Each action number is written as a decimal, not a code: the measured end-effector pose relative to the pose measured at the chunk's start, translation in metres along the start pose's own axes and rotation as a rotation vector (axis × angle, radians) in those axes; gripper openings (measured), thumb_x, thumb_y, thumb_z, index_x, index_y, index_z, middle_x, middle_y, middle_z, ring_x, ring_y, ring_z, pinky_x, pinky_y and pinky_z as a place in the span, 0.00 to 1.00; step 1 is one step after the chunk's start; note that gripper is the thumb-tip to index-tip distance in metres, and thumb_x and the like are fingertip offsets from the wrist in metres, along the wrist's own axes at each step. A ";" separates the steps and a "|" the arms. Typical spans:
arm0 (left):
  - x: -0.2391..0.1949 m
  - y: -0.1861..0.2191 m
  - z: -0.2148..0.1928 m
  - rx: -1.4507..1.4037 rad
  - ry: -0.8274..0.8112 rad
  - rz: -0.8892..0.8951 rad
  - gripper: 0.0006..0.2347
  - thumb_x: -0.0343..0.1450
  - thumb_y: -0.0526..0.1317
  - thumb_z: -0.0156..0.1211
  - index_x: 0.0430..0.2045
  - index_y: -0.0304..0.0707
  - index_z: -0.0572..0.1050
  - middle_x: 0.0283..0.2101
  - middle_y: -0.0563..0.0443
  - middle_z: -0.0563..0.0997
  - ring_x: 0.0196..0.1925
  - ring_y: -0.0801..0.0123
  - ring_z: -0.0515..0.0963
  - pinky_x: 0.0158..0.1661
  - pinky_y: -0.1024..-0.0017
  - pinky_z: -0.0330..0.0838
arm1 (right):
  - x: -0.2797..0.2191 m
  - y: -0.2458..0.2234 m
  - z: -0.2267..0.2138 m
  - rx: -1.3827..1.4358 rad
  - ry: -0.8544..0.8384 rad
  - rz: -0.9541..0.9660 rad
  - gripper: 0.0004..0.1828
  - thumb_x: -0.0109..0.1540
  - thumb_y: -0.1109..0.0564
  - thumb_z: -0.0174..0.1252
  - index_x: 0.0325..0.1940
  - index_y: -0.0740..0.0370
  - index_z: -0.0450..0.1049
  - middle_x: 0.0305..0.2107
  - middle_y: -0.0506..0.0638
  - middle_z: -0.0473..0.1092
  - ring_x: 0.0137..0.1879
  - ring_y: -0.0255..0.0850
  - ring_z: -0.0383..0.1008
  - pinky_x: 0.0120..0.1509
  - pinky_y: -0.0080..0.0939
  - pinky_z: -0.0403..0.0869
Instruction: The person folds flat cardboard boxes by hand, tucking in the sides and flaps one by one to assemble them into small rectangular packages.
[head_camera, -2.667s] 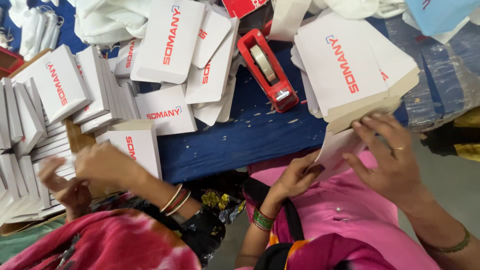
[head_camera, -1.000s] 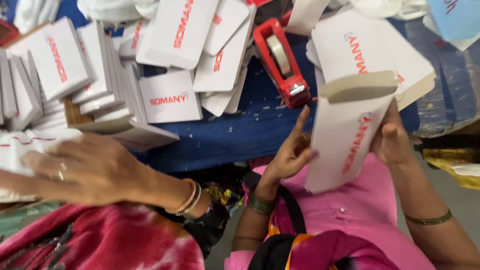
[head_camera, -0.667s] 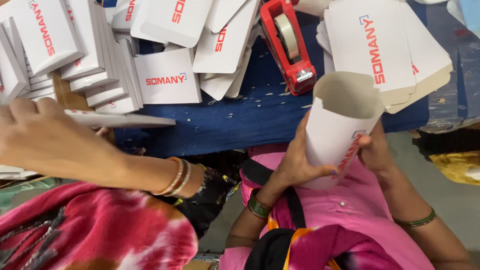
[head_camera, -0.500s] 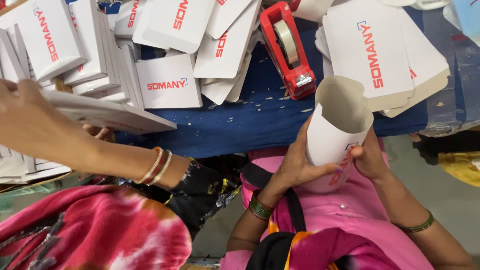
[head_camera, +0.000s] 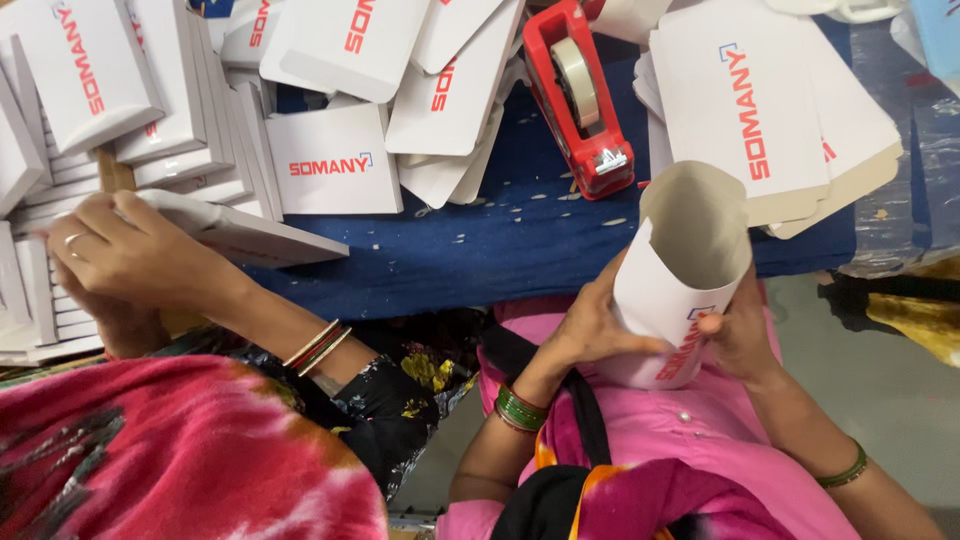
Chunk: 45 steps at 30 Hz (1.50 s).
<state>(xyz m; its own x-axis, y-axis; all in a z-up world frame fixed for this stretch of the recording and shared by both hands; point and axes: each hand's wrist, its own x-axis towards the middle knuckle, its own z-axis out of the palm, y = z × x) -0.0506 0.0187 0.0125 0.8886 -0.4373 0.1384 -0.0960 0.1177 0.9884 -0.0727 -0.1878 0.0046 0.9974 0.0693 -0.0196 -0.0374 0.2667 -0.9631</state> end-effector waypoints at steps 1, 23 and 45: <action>-0.002 -0.002 0.001 -0.035 0.009 -0.037 0.47 0.58 0.37 0.79 0.73 0.29 0.55 0.67 0.39 0.71 0.69 0.63 0.71 0.67 0.64 0.66 | -0.001 0.000 0.001 0.032 -0.004 -0.001 0.72 0.50 0.27 0.74 0.83 0.61 0.41 0.71 0.52 0.56 0.75 0.41 0.59 0.74 0.43 0.64; -0.016 -0.016 -0.009 -0.004 0.059 0.063 0.51 0.54 0.47 0.82 0.72 0.28 0.57 0.65 0.41 0.71 0.67 0.60 0.72 0.69 0.64 0.66 | 0.003 0.045 -0.032 -0.005 -0.276 0.133 0.65 0.43 0.33 0.77 0.75 0.64 0.57 0.65 0.51 0.64 0.69 0.40 0.65 0.69 0.44 0.67; -0.014 -0.001 -0.024 -0.067 0.099 -0.234 0.24 0.70 0.39 0.70 0.59 0.32 0.69 0.51 0.41 0.83 0.52 0.67 0.81 0.54 0.70 0.76 | 0.020 0.000 -0.010 0.115 -0.078 0.209 0.36 0.54 0.58 0.71 0.65 0.62 0.67 0.54 0.47 0.73 0.58 0.34 0.75 0.61 0.37 0.75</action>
<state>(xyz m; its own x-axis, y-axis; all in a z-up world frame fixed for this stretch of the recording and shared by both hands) -0.0525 0.0466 0.0081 0.9229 -0.3706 -0.1040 0.1446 0.0835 0.9860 -0.0520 -0.1957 0.0020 0.9596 0.2072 -0.1903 -0.2538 0.3459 -0.9033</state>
